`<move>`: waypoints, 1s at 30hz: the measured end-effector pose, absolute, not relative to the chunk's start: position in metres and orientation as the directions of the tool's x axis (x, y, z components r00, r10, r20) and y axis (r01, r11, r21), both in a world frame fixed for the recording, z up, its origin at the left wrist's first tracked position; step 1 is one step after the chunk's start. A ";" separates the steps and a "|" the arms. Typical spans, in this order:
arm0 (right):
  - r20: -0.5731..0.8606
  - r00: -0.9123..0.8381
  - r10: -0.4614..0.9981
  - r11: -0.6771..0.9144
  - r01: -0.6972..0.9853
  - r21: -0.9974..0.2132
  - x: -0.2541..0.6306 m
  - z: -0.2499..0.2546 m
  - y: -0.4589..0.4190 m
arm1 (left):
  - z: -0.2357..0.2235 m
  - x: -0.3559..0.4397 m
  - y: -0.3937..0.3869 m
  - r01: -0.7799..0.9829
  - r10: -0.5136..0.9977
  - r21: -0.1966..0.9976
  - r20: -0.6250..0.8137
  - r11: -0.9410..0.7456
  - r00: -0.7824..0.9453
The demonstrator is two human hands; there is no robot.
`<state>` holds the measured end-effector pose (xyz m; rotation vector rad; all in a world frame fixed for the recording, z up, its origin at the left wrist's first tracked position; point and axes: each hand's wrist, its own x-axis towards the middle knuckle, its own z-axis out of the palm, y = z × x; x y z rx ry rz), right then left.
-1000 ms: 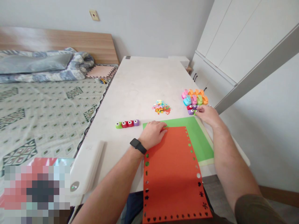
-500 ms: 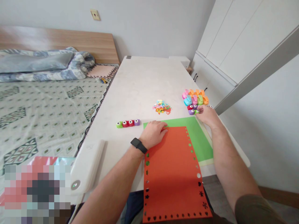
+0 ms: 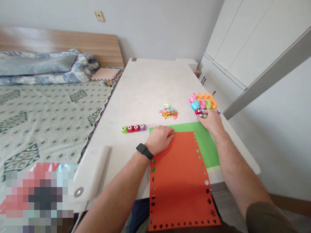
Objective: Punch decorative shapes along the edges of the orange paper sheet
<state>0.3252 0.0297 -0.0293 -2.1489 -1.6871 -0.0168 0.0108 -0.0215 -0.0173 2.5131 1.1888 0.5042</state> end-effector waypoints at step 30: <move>0.228 0.287 0.931 -0.176 0.895 -0.410 0.345 -0.040 0.034 | -0.016 0.010 -0.023 0.675 0.786 0.421 0.185 -0.606 0.589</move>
